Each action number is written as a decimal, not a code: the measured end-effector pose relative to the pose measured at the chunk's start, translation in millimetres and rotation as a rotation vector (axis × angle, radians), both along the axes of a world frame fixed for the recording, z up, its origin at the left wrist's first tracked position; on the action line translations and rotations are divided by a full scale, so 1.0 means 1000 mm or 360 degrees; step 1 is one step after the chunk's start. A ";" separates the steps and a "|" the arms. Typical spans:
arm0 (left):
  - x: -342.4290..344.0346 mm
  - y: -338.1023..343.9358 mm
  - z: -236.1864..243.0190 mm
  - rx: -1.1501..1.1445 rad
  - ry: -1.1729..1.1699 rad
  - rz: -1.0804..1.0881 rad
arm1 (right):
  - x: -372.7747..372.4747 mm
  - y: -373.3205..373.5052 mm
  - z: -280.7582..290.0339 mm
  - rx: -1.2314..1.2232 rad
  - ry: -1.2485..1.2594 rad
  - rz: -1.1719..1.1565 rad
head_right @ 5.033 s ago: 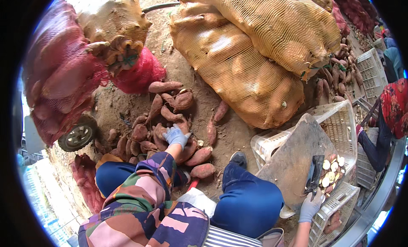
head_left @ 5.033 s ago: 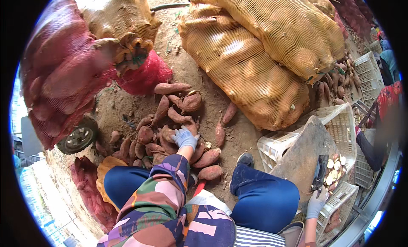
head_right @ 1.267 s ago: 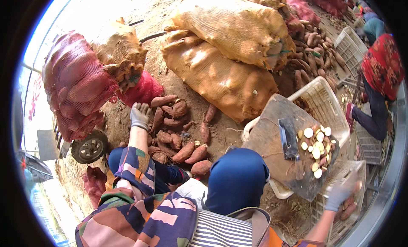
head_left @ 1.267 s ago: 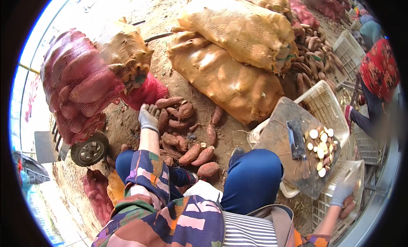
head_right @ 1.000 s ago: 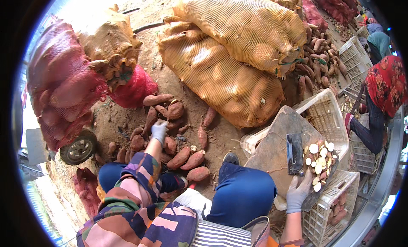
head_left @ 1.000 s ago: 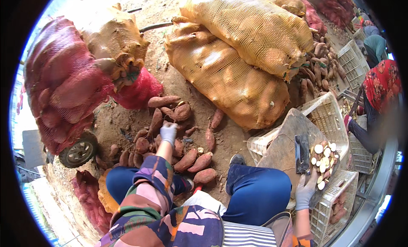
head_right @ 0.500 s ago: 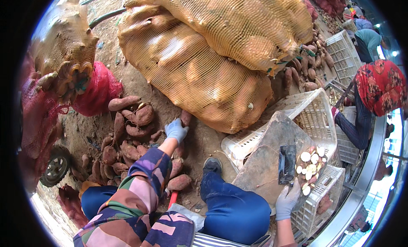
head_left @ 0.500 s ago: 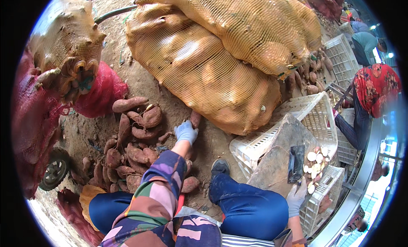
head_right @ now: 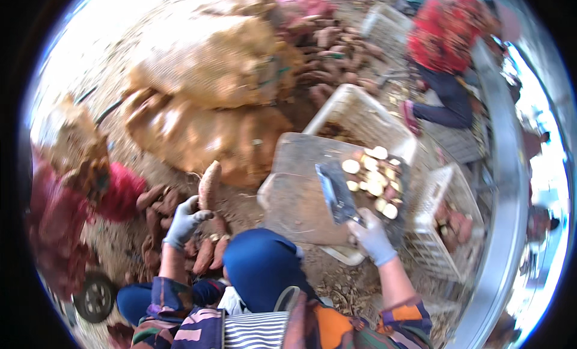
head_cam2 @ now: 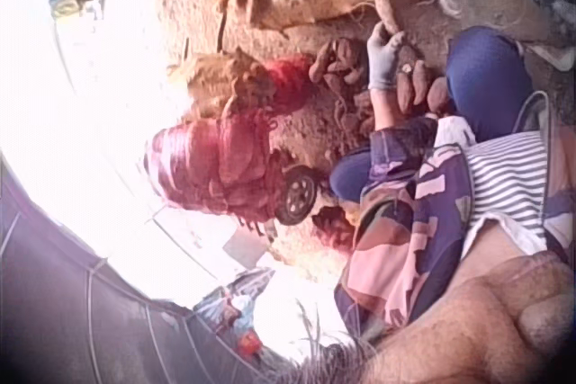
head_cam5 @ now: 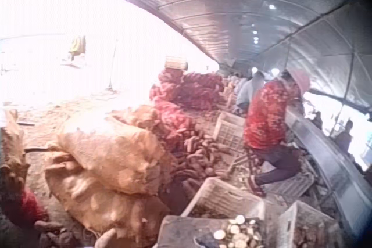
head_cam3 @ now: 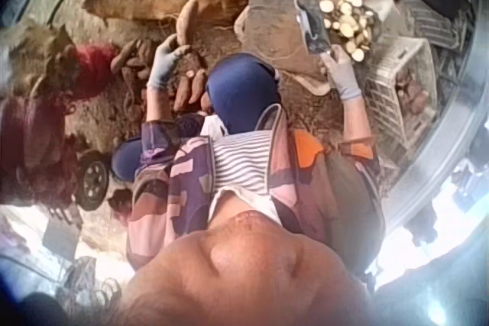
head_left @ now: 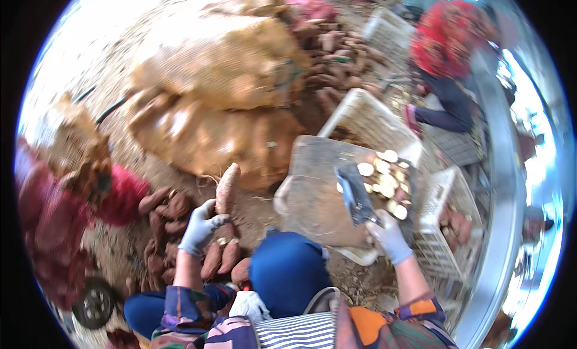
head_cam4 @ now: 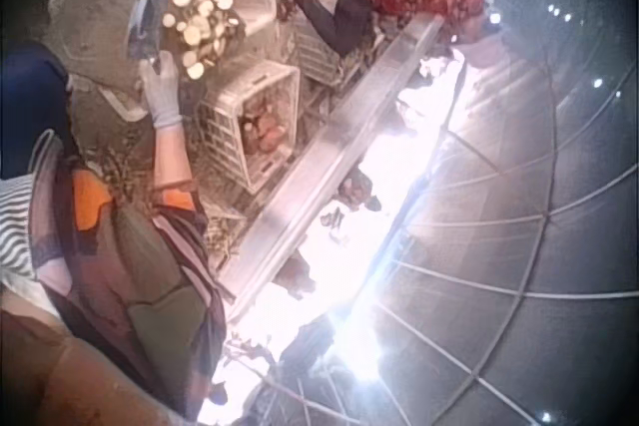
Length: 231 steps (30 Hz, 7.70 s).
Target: The person sits on the ground and peels sweet potatoes using a knife, then slices them into rounds on a cutting board. The person places the sliced pieces into a white plastic crate and occasionally picks up new potatoes from nearby mesh bags.
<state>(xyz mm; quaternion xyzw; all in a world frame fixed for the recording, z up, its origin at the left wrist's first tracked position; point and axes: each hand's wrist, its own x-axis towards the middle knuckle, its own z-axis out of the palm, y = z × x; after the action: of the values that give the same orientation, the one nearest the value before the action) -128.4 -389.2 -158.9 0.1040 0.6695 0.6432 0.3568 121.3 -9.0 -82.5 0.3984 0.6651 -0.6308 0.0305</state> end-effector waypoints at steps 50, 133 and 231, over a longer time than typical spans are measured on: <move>0.020 0.227 0.052 -0.1272 0.1966 -0.1593 | -0.031 -0.020 -0.025 0.1477 -0.0294 0.0634; 0.136 -0.040 -0.254 -0.1740 0.0603 -0.0191 | -0.022 -0.018 -0.021 0.2125 -0.0196 0.0622; 0.013 0.165 0.119 0.0295 -0.0259 -0.0120 | 0.028 0.084 0.096 0.1932 0.0528 -0.0228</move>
<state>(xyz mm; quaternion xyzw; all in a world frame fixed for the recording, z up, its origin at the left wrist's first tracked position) -115.1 -224.3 -40.2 0.1092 0.5718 0.6946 0.4227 149.7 75.0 13.0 0.2851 0.8720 -0.1951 -0.3468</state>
